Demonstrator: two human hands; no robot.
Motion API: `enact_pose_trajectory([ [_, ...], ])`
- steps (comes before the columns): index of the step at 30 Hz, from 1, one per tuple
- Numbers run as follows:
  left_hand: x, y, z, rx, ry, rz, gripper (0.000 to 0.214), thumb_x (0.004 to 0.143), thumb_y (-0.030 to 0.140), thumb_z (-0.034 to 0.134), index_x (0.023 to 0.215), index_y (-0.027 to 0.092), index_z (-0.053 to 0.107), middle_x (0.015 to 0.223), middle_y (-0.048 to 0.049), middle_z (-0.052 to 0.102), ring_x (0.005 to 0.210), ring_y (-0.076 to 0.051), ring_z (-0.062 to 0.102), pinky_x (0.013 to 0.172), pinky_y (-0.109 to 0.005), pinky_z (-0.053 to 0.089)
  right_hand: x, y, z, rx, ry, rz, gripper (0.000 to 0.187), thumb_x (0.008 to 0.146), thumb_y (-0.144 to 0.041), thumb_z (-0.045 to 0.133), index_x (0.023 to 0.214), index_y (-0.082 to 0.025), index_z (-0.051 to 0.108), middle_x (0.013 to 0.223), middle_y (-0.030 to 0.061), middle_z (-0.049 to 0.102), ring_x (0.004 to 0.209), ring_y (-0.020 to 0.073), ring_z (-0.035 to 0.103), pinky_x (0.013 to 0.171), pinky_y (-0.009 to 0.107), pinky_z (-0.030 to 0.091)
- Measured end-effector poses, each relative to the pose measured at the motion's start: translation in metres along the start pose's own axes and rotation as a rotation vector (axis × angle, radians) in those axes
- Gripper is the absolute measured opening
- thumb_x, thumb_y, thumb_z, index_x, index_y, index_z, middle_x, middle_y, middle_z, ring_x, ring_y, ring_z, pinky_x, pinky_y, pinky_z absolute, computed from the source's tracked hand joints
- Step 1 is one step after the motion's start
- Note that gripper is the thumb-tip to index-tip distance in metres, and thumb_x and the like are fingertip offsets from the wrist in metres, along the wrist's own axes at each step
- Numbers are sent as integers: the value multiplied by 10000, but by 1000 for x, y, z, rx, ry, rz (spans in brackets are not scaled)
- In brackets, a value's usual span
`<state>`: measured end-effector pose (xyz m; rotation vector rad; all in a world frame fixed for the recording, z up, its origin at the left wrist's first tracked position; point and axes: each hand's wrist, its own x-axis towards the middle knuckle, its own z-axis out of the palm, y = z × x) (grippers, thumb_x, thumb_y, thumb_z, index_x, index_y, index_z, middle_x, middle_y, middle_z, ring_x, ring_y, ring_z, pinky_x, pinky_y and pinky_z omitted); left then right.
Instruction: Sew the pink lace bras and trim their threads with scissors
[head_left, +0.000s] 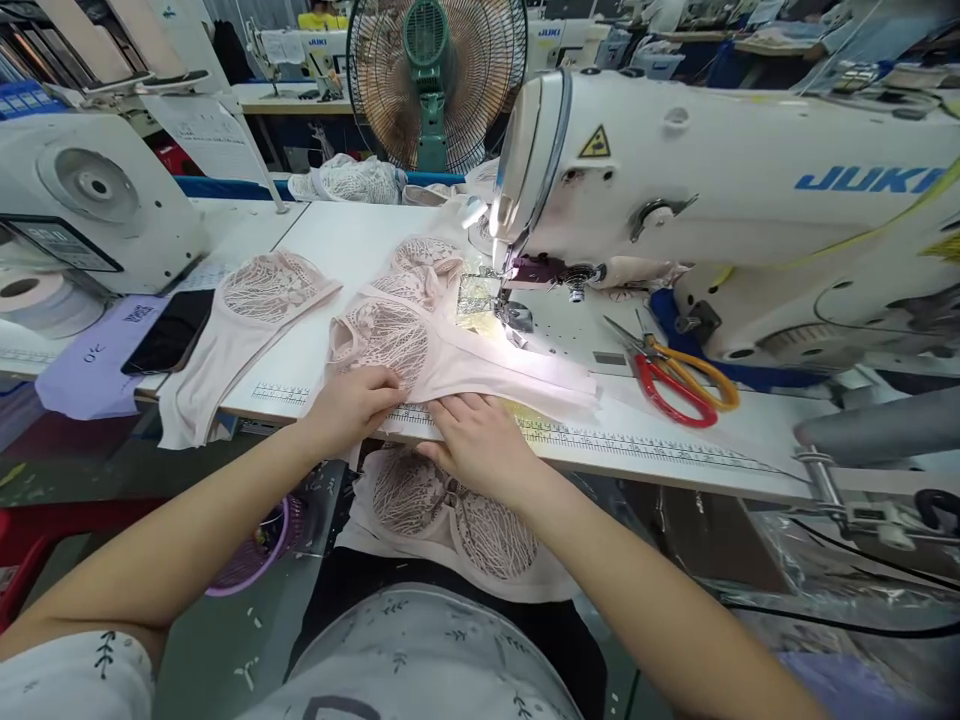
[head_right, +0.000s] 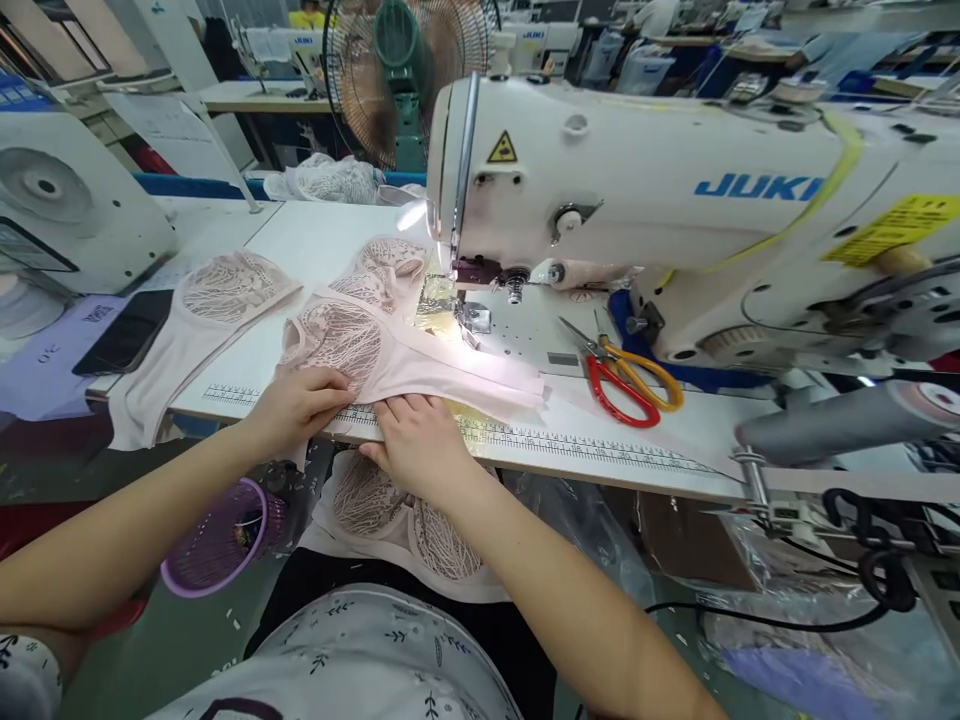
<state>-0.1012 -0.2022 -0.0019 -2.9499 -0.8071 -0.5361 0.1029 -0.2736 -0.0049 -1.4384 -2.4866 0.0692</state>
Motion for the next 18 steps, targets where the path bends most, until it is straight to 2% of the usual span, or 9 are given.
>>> enact_pose_trajectory([
  [3,-1,-2,1,5,-26,24,300,933,204,383,950,139,675,926,-101,662,834,-193,611,708,-307,490,-3,2,0,15,-19,2,454,877,-436,543,1218,-137,565,1189,153,629,1072,309,556,877,445,454],
  [8,-4,-2,0,56,-102,49,302,928,178,363,1032,136,643,993,-117,645,881,-218,603,711,-333,493,-19,7,-4,37,-24,-10,466,880,-377,540,1236,-77,550,1253,184,588,1101,324,560,887,476,485],
  [12,-5,-1,-3,132,-166,67,285,903,136,387,1073,128,616,1020,-122,630,924,-234,593,733,-338,485,-42,13,-10,108,168,-80,297,898,-274,503,1099,-92,624,1168,176,642,1070,291,594,895,450,508],
  [15,-5,3,-9,199,-212,100,298,862,80,409,1087,105,603,1015,-133,622,911,-246,596,730,-338,482,-57,22,-16,165,324,-27,237,906,-186,452,1045,-138,637,1079,137,682,997,238,628,857,400,537],
  [18,-5,6,-15,264,-228,136,331,822,37,423,1089,106,606,1006,-132,625,896,-250,600,738,-346,487,-68,35,-19,109,302,54,293,895,-150,423,1123,-173,607,1127,124,663,1024,250,611,854,436,533],
])
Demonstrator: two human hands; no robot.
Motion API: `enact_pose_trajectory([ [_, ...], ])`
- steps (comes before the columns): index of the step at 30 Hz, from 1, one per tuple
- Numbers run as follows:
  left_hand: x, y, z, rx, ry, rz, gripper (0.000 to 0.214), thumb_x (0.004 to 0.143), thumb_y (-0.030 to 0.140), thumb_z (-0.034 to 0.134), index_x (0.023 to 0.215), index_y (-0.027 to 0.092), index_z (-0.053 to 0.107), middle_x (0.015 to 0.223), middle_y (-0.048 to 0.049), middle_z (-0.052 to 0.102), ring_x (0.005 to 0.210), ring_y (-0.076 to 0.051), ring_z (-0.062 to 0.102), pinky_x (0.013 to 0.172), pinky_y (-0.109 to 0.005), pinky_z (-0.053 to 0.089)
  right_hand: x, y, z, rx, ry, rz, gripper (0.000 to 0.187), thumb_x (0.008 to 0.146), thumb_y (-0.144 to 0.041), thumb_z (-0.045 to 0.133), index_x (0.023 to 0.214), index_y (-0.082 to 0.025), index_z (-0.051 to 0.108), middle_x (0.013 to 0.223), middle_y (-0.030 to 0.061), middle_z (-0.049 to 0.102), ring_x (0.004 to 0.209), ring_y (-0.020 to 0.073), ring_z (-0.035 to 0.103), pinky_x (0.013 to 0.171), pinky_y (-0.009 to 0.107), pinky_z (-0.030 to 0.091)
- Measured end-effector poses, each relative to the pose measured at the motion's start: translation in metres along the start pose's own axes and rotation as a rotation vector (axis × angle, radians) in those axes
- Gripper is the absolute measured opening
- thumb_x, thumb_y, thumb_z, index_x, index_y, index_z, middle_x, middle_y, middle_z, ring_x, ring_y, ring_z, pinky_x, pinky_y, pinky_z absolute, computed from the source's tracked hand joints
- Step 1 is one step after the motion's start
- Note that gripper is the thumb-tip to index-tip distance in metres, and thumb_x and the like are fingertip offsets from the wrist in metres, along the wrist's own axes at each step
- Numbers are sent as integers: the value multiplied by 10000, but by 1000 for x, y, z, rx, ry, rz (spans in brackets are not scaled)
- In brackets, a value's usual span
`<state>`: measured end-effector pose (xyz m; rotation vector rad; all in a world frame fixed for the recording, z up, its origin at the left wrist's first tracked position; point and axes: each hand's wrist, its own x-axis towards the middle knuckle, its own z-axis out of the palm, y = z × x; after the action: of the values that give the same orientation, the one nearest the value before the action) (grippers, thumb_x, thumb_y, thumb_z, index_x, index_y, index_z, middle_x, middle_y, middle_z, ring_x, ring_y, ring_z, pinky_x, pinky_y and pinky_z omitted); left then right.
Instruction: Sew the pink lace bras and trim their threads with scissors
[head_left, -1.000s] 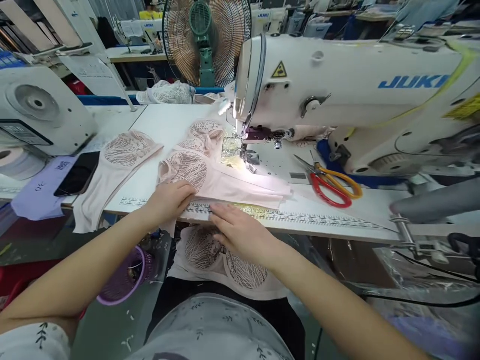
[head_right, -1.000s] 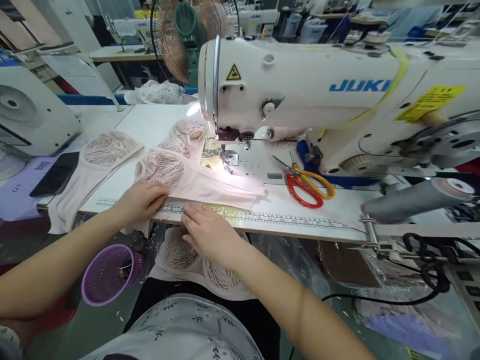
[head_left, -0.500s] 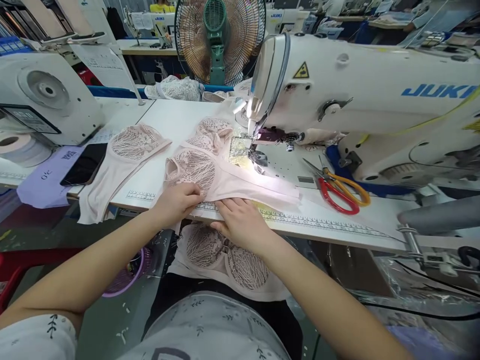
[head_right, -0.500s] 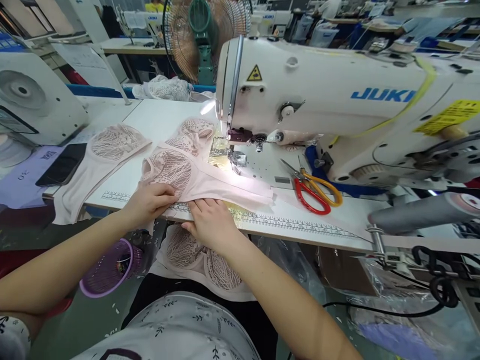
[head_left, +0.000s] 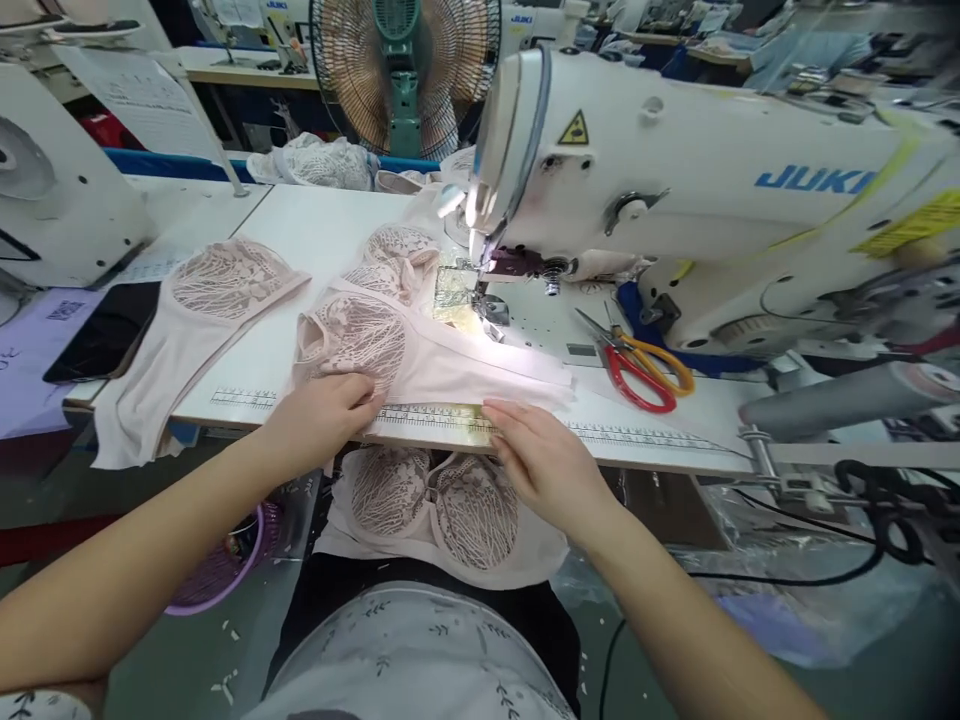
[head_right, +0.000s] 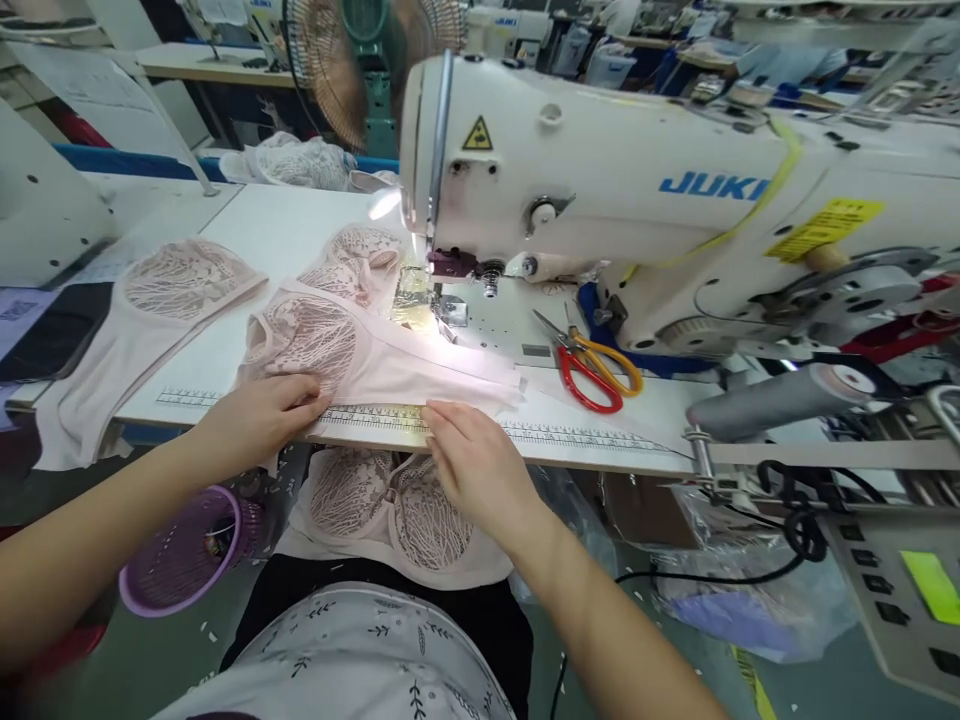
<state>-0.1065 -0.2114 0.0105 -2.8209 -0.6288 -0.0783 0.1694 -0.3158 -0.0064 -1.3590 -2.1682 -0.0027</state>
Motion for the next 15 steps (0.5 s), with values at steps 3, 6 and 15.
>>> enact_pose_trajectory([
  [3,-1,1,-3,83,26,31,346,806,22,428,1081,109,619,1012,-140,632,952,-273,589,800,-384,490,-8,17,-5,-55,-60,72,318,879,-123,409,1115,-169,617,1118,126,661,1024,277,593,846,479,521],
  [6,0,2,-6,129,48,48,383,785,-4,411,1066,125,636,1019,-136,641,979,-283,587,829,-399,493,-13,36,-12,-26,-71,124,310,871,-107,406,1055,-170,648,1073,124,675,994,268,595,838,472,516],
  [15,-3,-4,-6,165,-41,31,570,683,-114,392,1132,135,641,1043,-114,628,917,-257,597,743,-349,515,-10,73,-32,192,-57,247,188,826,-103,515,846,-207,670,971,45,708,937,185,621,857,371,481],
])
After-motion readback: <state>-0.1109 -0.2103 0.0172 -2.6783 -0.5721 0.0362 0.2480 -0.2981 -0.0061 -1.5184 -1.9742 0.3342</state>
